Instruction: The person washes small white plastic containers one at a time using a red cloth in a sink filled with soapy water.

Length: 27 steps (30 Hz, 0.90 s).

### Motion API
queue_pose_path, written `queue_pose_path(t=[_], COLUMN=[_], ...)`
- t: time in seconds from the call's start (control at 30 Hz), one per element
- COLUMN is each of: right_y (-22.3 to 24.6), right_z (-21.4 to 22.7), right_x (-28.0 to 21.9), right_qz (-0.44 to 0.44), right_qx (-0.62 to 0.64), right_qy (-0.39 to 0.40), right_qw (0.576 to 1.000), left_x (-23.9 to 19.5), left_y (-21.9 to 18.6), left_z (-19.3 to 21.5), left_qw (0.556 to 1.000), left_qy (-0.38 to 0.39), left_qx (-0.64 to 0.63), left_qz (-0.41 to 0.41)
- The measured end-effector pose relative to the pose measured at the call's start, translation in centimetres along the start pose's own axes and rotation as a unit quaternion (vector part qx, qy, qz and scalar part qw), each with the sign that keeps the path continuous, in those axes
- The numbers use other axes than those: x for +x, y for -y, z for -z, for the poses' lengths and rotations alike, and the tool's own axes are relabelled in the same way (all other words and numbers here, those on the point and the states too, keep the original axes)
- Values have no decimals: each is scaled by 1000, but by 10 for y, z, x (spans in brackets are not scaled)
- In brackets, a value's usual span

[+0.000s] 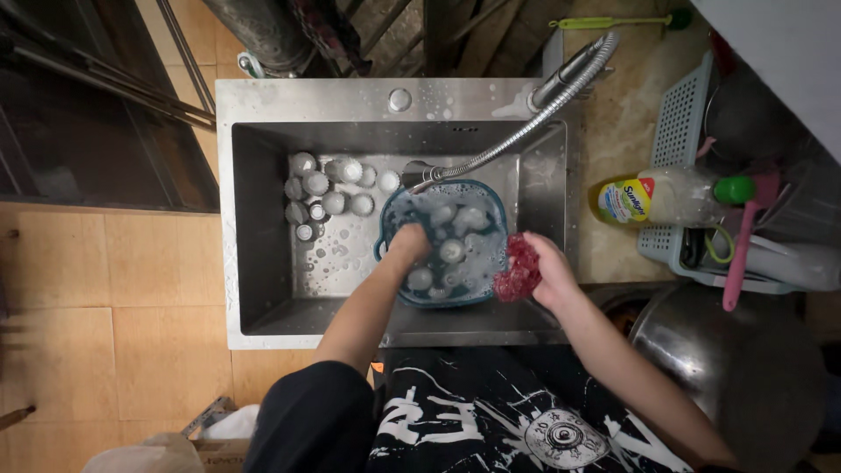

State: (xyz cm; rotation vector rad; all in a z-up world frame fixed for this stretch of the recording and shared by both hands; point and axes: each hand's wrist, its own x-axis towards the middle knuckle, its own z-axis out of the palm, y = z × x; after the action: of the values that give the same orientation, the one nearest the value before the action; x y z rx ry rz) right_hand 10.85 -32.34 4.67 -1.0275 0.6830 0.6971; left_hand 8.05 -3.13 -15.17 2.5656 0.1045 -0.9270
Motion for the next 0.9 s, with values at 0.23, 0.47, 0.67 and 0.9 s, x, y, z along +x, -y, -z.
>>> queue_pose_path(t=[0.23, 0.47, 0.67, 0.9], right_y=[0, -27, -85, -126], right_z=[-19, -73, -170, -222], right_x=[-4, -11, -32, -41], right_qz=[-31, 83, 52, 253], right_qx=[86, 45, 86, -128], right_qy=[34, 101, -13, -9], right_qw=[995, 990, 995, 959], left_x=[-63, -144, -176, -203], left_y=[-25, -40, -44, -58], left_z=[35, 76, 104, 120], left_qw=[937, 628, 531, 619], left_qy=[-161, -3, -12, -286], left_qx=[-307, -775, -845, -730], left_qz=[-44, -69, -56, -43])
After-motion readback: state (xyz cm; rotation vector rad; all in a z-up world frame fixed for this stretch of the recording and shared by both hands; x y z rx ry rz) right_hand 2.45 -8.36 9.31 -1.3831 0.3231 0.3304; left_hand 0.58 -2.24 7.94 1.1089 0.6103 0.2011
